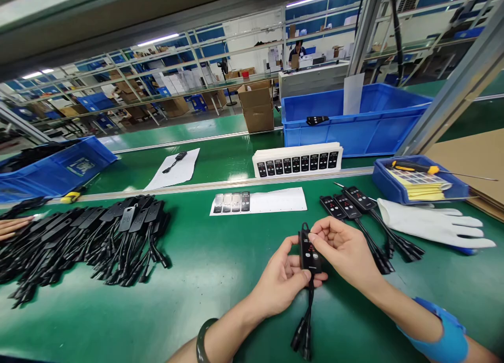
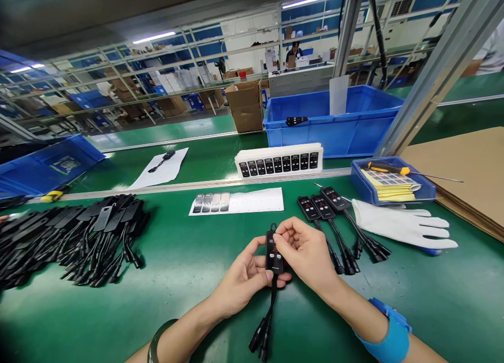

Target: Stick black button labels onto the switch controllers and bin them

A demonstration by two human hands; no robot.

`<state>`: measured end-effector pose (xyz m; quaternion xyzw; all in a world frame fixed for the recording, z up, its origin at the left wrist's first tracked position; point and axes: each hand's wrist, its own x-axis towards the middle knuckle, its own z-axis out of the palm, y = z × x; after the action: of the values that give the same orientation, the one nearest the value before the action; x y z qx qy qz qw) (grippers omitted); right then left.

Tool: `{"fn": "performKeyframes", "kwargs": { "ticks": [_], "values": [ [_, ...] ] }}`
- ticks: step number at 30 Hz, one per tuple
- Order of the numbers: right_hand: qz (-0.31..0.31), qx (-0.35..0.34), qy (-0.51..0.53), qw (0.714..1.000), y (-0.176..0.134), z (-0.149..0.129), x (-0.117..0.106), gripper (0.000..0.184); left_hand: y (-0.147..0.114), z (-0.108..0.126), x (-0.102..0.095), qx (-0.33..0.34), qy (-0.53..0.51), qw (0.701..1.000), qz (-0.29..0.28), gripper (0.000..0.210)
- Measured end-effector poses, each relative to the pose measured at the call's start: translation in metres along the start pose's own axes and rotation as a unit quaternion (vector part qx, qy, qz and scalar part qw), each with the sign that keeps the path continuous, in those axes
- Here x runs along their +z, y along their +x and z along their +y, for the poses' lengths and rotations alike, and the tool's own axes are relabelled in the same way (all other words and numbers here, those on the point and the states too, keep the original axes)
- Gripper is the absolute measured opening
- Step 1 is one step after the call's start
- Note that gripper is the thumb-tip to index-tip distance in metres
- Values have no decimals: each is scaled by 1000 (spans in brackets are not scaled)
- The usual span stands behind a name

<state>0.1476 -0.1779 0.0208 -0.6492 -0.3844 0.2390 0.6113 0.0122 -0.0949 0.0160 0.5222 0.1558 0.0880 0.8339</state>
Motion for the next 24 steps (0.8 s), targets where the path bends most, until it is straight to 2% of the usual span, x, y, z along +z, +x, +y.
{"fn": "performKeyframes", "kwargs": {
  "ticks": [8,13,15,19,24],
  "values": [
    [18,1,-28,999,-1,5,1,14,0,-1,0,7,27,1000,8,54],
    [20,6,-89,996,3,7,-5,32,1,0,-1,9,-1,1000,15,53],
    [3,9,-115,993,6,10,-6,31,2,1,-3,5,-23,1000,12,51],
    [-76,3,-104,992,7,16,-1,35,6,1,-8,0,-57,998,19,34],
    [-151,4,-91,984,0,17,8,73,11,2,-14,13,-62,996,57,30]
  ]
}}
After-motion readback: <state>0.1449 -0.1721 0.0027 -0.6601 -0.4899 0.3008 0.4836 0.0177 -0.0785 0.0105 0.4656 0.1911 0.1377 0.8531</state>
